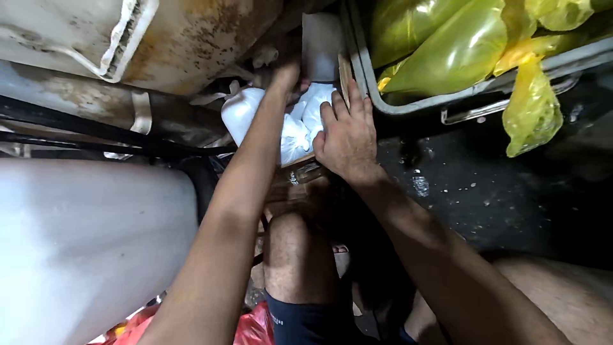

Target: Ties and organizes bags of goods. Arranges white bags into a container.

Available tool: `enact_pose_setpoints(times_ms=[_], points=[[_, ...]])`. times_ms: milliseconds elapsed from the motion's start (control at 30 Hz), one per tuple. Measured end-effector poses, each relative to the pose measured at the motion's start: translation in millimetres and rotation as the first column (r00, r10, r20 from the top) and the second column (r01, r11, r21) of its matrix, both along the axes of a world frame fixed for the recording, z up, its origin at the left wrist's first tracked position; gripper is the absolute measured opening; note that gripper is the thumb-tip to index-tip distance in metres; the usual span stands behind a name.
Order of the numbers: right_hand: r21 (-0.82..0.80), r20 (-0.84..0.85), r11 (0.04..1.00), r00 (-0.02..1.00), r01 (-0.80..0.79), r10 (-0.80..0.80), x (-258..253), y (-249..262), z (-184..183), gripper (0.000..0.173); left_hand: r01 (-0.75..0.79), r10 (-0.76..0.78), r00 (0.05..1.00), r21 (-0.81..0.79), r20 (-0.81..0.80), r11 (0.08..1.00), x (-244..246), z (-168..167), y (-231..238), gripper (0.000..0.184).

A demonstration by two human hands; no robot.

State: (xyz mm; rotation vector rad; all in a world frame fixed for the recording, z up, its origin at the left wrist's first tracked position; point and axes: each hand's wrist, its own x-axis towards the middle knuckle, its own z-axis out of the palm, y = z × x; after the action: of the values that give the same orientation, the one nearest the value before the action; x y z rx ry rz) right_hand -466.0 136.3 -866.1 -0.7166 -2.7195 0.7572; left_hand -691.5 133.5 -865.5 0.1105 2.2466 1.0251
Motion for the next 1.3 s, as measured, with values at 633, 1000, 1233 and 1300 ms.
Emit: enact_pose_setpoints(times_ms=[633,1000,1233,1300], points=[[-0.024,-0.035,1.000,0.999,0.009,-0.010,-3,0,-4,0.055,-0.245,0.273,0.962,0.382,-0.019,0.891,57,20,6,0.052],[-0.049,-0.036,0.999,0.999,-0.013,0.012,-2,6,-4,0.058,0.331,-0.443,0.838,-0.349,-0.319,0.877,40,51,-25,0.061],[-0.061,-0.007,0.998,1.000,0.012,-0.012,-6,2,-3,0.068,0.467,-0.547,0.820,-0.355,-0.169,0.810,45,23,-13,0.062],[-0.054,-0.005,0.998,0.999,0.035,-0.036,-8,0,-5,0.073,0.450,-0.461,0.886,-0.140,-0.054,0.882,39,10,-15,0.057]])
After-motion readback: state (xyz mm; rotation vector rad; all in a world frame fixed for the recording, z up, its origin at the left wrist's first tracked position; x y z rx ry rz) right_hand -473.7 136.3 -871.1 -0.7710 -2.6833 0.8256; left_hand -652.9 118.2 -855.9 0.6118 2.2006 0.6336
